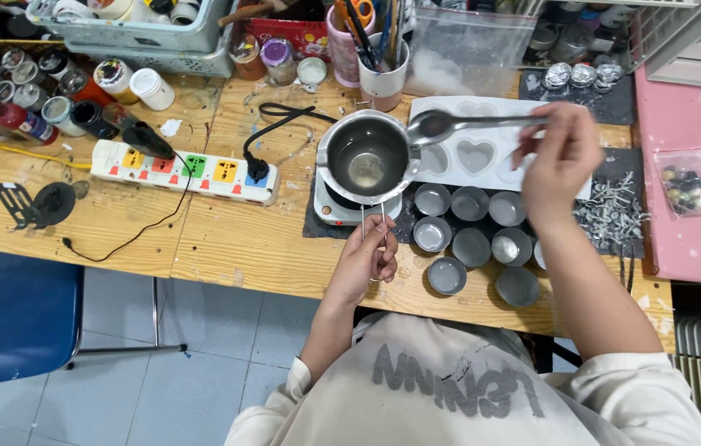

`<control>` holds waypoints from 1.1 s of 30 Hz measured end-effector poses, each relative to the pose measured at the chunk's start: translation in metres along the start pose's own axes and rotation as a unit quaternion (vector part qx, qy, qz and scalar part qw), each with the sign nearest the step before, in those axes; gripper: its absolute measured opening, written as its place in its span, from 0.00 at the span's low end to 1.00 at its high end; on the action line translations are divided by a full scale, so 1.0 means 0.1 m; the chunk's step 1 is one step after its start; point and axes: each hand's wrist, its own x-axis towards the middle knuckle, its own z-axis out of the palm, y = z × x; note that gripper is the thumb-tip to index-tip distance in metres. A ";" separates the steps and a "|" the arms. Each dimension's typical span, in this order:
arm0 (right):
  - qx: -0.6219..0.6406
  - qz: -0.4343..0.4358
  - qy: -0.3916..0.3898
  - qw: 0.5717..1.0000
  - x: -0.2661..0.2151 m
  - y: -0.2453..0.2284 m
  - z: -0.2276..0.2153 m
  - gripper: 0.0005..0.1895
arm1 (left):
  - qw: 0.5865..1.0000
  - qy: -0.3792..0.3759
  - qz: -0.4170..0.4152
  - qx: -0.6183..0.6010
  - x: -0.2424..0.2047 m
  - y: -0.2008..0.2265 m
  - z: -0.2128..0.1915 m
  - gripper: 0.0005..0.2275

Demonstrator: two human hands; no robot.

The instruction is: Pouring melted wax from a pot into small metal tins using a spoon.

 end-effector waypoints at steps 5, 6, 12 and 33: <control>-0.115 -0.121 -0.135 0.977 -0.08 -0.28 0.47 0.13 | 1.000 0.001 0.001 -0.005 0.00 0.00 0.00 0.08; -0.147 -0.163 -0.159 0.962 -0.07 -0.34 0.54 0.12 | 1.000 0.007 0.001 -0.002 0.00 -0.01 0.00 0.08; -0.063 -0.025 -0.149 0.986 -0.10 -0.03 0.69 0.11 | 1.000 0.000 0.003 -0.002 0.00 0.01 0.00 0.08; 0.071 0.175 -0.007 0.982 0.21 0.46 -0.21 0.15 | 1.000 0.000 0.000 -0.003 0.02 -0.01 -0.04 0.07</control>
